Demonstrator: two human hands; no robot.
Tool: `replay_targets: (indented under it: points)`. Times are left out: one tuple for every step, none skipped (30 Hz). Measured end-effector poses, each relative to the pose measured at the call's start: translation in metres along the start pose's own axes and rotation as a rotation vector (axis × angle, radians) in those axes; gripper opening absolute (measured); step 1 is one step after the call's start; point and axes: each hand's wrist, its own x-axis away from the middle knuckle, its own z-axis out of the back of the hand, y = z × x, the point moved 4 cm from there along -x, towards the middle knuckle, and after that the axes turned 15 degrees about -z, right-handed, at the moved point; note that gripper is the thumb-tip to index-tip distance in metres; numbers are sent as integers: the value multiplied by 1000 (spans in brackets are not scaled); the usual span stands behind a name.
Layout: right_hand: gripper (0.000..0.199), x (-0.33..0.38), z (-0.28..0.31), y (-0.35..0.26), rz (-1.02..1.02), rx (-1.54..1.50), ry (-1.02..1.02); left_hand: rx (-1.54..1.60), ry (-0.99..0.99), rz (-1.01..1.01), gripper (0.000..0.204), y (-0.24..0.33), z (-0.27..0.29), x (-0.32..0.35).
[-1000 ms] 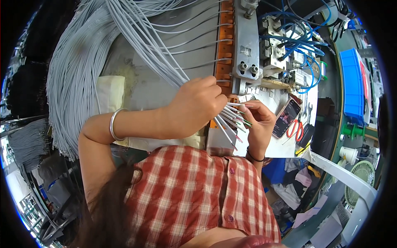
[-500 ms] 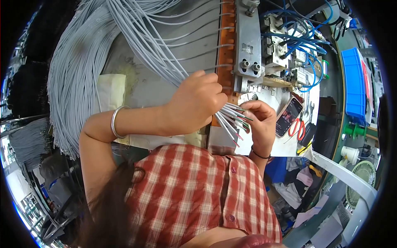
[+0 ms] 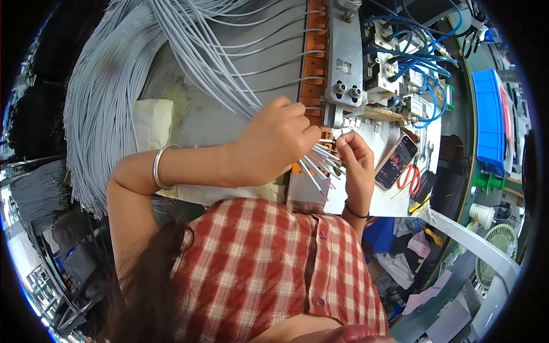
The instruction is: Assembling and organizing white electrical cable bundles at a manufacturing station.
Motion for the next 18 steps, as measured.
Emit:
replay_targets:
  points:
    - [10,-1,1,2,-40,8,-46,1,-44,29,16,0,0,1]
    - [11,-2,1,3,-80,17,-91,3,-88,57,16,-1,-1,1]
    - [11,-1,3,3,-81,17,-92,3,-88,58,16,-2,-2,1]
    - [9,-1,4,3,-111,12,-85,-23,-70,39,15,-2,-4,1]
    - [8,0,5,3,-142,7,-76,-49,-51,19,15,-2,-5,1]
    - [6,1,6,3,-172,2,-68,-74,-32,-1,15,-2,-5,1]
    - [6,4,3,1,-173,3,-68,-74,-31,-1,15,-2,-5,1]
    - [5,8,-2,-6,-78,27,-8,-72,-20,-4,15,-2,-4,1]
    - [6,13,-6,-12,18,52,52,-70,-9,-7,16,-2,-4,0]
    - [7,16,-7,-17,113,76,112,-69,2,-11,16,-1,-3,0]
    - [7,15,-6,-17,115,76,112,-70,2,-12,16,-1,-2,0]
    - [9,13,-7,-16,132,65,66,-49,7,-5,16,-1,-1,0]
    - [11,12,-8,-15,150,55,22,-28,12,1,16,-1,0,0]
    - [13,11,-9,-16,167,45,-23,-6,17,7,16,-1,1,0]
    - [13,12,-10,-17,169,45,-23,-8,18,6,16,0,2,0]
    - [12,14,-10,-20,161,46,-17,0,10,11,16,0,3,0]
    - [11,16,-11,-22,153,47,-12,7,2,17,16,0,4,0]
    - [10,17,-12,-22,144,49,-7,16,-6,23,16,1,4,0]
